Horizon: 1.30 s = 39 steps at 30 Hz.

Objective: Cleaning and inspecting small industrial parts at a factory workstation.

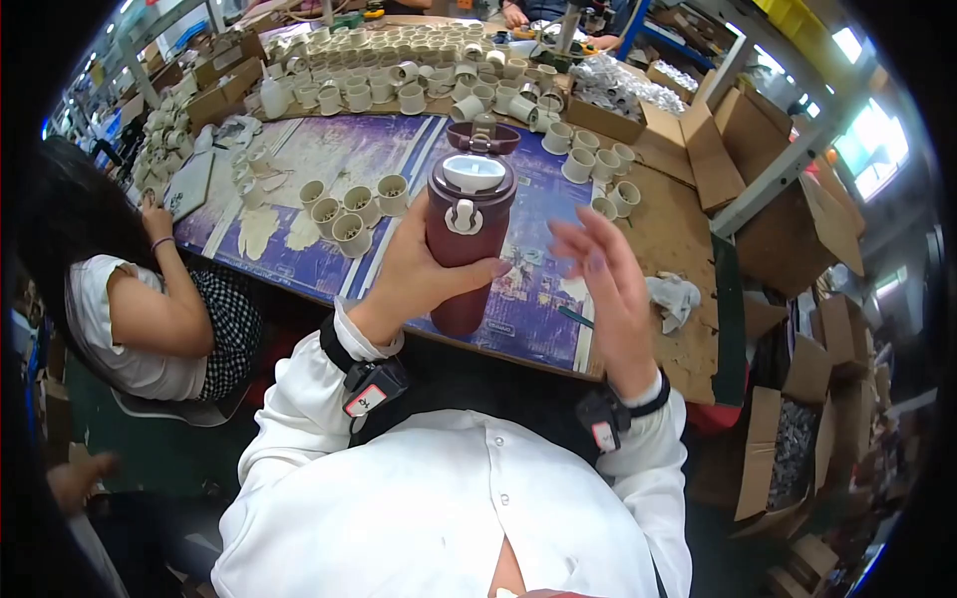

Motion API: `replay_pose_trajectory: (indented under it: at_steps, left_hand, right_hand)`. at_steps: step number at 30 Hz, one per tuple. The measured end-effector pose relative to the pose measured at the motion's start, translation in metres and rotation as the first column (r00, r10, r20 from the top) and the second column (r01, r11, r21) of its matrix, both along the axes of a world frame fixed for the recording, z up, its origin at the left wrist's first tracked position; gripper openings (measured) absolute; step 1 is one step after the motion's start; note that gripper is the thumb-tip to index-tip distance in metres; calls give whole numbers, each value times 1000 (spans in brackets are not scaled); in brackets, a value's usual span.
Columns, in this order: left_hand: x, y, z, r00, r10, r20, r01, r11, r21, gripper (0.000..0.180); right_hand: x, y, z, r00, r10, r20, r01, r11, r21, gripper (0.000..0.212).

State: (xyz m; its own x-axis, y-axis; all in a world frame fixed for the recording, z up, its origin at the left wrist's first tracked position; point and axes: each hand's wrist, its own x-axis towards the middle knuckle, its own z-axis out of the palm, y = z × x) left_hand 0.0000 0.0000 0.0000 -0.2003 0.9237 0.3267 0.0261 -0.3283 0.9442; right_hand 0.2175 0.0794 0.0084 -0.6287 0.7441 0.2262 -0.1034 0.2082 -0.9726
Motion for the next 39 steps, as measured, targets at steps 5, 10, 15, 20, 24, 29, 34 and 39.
replay_pose_trajectory:
  at_steps: [5, 10, 15, 20, 24, 29, 34, 39]
  left_hand:
    - [9, -4, -12, 998, 34, -50, -33, 999, 14, 81]
    - [4, -1, -36, 962, 119, -246, -112, 993, 40, 85]
    - [-2, 16, -74, 978, 109, -180, -109, 994, 12, 85]
    - [-5, 21, -71, 915, 111, -387, -55, 987, 152, 85]
    - [-16, 0, -90, 889, 307, -339, -209, 932, 296, 71]
    - [-20, 38, -112, 978, -144, 149, 86, 937, 339, 63]
    - [-45, 11, -160, 604, -543, 583, 404, 840, 363, 56]
    - [-51, 4, -131, 936, -81, -344, -11, 966, -259, 56]
  right_hand:
    - [-54, 19, 28, 939, 25, -344, -141, 938, -317, 67]
    - [-59, 26, 49, 848, 274, -455, -343, 936, -77, 62]
    - [-63, 12, 51, 963, 136, 233, -248, 787, 565, 56]
    - [-87, 14, 55, 909, -137, 394, -288, 477, 830, 56]
    - [-109, 2, 44, 975, -101, 195, -166, 242, 956, 58]
    - [-115, -7, 47, 887, 39, 461, -433, 415, 800, 66]
    - [-118, 7, 30, 969, 168, 179, -243, 548, 800, 74]
    - [-58, -8, -47, 999, -50, 0, 43, 857, 514, 89]
